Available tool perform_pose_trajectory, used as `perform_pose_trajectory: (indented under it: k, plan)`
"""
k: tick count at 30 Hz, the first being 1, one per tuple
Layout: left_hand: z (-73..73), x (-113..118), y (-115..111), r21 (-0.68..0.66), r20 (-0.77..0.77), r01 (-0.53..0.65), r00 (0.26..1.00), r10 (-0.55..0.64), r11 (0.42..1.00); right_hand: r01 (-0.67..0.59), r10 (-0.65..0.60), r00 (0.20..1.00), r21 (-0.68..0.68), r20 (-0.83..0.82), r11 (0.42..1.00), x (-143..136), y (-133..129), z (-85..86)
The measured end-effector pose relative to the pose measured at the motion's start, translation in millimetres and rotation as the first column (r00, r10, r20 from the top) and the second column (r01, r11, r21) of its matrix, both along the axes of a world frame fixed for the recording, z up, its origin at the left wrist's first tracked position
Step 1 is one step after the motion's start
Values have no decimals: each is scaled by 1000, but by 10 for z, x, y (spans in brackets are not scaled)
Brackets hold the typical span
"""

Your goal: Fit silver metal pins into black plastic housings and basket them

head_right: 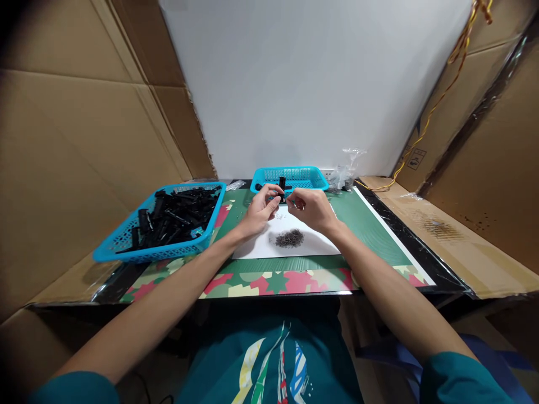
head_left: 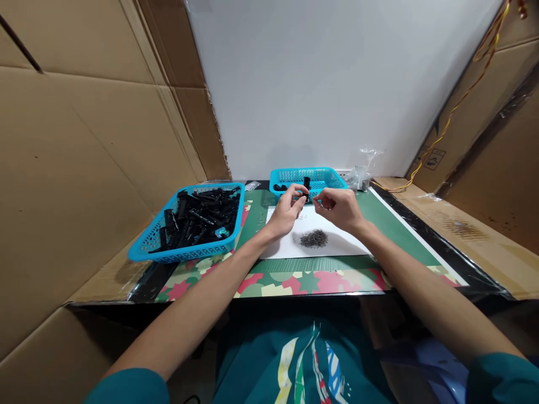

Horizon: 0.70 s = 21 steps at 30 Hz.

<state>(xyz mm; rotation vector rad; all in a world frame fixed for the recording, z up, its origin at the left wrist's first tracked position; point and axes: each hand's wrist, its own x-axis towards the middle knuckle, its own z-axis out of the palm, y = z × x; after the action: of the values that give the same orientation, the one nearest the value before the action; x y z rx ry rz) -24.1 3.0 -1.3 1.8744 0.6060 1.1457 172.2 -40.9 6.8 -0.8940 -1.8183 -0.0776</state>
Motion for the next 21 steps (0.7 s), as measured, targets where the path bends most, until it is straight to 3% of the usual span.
perform_pose_trajectory:
  k: [6,12,21]
  plan:
    - [47,1,5,-141,147,15,989,5,990,44,-57,996,192,66,980,-78,2,-66]
    - [54,-33,66,-157,168,44,986,-17,987,4,-25,995,208,98,978,-68,3,-68]
    - [68,-58,61,-208,185,-30,980,69,978,79,-157,948,271,278,959,-13,-25,-44]
